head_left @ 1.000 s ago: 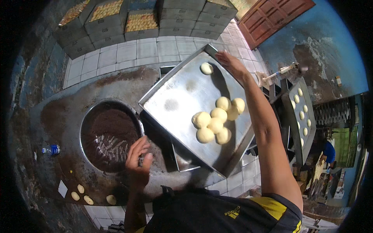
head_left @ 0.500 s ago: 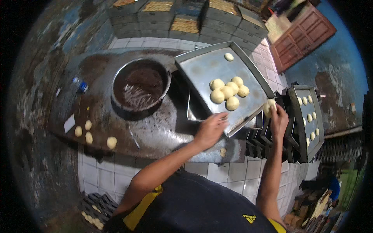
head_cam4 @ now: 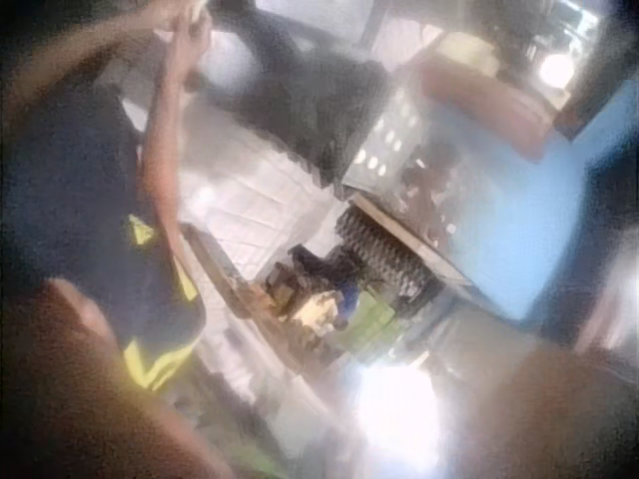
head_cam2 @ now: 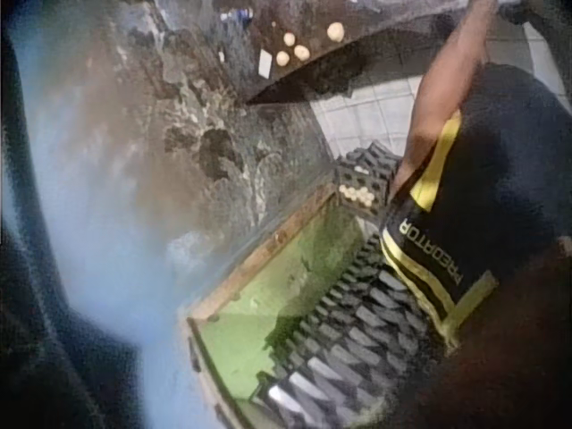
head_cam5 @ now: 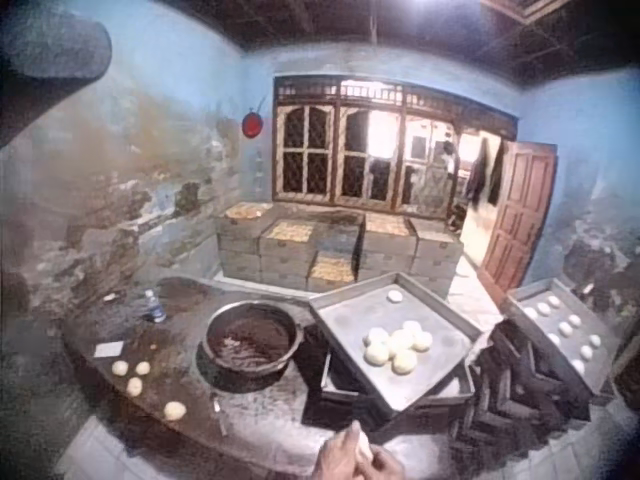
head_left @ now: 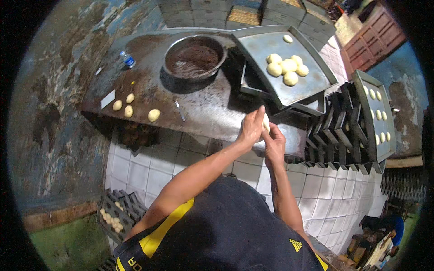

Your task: The person prepares bread rolls by flattening dough, scooping a dark filling into the center with a small tool, and sealing the dough by hand before placing them on a metal tray.

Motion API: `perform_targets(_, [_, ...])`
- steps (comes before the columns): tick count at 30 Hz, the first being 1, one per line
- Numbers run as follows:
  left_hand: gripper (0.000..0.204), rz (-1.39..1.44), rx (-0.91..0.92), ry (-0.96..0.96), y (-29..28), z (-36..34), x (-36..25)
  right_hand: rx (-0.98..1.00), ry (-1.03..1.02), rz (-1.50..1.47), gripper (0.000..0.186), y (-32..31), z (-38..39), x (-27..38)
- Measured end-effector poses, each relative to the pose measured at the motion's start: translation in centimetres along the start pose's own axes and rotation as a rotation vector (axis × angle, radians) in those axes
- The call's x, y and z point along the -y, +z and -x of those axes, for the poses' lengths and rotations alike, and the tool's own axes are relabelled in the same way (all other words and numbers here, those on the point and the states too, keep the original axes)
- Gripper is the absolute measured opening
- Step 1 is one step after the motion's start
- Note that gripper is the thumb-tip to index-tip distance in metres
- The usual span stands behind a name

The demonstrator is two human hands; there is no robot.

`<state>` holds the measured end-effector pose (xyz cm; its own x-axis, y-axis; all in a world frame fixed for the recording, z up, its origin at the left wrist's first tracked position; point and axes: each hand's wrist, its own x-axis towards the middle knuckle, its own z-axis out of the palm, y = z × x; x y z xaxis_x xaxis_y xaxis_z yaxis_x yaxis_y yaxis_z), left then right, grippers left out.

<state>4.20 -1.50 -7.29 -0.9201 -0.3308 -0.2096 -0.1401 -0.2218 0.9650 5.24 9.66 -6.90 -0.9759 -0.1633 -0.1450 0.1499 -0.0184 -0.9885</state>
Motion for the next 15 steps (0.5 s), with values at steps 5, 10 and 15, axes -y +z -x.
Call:
perform_targets(5, [0.067, 0.231, 0.008, 0.021, -10.5, -0.1, 2.0, 0.108, -0.07, -0.223, 0.039, 5.2, -1.6, -0.5])
perform_targets(10, [0.048, -0.225, -0.12, -0.382, -22.3, 2.6, 7.7, 0.479, -0.398, 0.57, 0.024, 14.7, -2.8, -8.6])
perform_targets(15, [0.037, 0.044, -0.267, -0.152, -31.3, 2.4, 7.9, 0.638, -0.451, 0.417, 0.019, 27.4, -6.1, -9.5])
